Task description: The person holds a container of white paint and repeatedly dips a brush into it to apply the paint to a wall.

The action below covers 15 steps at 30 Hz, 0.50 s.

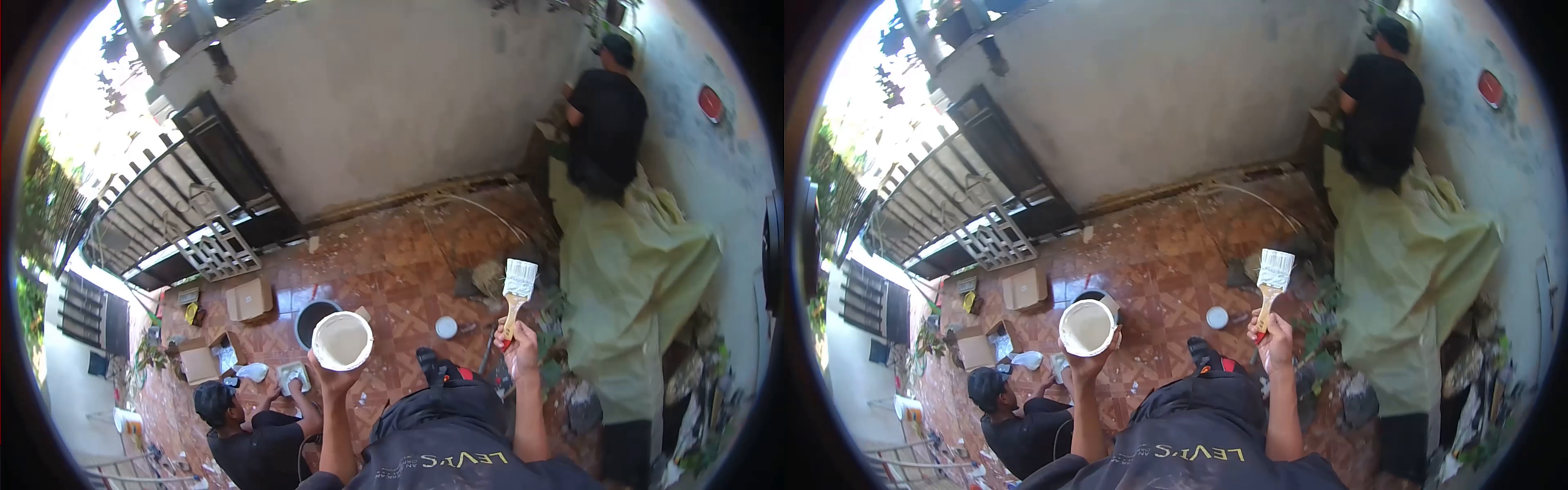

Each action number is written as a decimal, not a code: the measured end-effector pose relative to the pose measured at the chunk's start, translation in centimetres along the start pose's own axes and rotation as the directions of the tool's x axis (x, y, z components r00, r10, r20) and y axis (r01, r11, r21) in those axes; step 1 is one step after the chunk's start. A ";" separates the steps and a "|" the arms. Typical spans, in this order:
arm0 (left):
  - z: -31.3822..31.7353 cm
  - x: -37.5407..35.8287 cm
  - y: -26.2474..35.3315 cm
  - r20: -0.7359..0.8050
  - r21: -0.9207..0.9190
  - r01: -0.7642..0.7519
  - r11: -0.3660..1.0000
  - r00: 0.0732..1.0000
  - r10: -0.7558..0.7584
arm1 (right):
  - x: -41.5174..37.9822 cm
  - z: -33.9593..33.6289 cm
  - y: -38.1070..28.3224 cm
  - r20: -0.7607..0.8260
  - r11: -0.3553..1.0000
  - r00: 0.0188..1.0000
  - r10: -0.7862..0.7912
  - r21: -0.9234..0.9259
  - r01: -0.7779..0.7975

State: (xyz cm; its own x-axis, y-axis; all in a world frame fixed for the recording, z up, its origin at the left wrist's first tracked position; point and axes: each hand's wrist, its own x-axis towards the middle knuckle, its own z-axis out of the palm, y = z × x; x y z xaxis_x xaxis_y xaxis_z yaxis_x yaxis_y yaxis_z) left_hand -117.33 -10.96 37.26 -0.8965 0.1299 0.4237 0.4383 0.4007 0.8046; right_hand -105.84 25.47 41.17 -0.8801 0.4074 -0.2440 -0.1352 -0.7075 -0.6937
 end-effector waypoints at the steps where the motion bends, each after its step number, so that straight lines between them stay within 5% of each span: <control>1: -0.1 1.7 0.1 -0.029 0.043 -0.007 0.999 1.000 0.009 | 2.1 1.2 0.2 0.006 1.000 1.000 0.017 -0.011 -0.017; 5: -0.4 9.4 1.8 0.020 0.027 0.056 0.998 0.998 -0.057 | 11.3 7.5 0.7 0.099 0.991 0.992 0.083 -0.110 -0.072; 13: 2.7 20.5 -4.2 -0.234 0.117 -0.019 0.993 0.971 0.046 | 24.4 17.9 4.1 0.271 0.961 0.940 0.208 -0.235 -0.145; 15: 3.4 25.3 -3.2 -0.252 -0.199 0.049 0.979 0.963 -0.099 | 27.6 20.3 4.9 0.300 0.955 0.929 0.216 -0.264 -0.137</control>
State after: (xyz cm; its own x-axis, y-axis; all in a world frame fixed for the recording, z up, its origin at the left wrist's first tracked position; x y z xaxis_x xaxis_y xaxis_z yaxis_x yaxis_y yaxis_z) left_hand -141.66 -5.91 43.96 -0.8901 -0.1429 0.4327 0.3982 0.2178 0.8911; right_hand -140.08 21.51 44.79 -0.9835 0.0522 -0.1733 0.1116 -0.5791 -0.8076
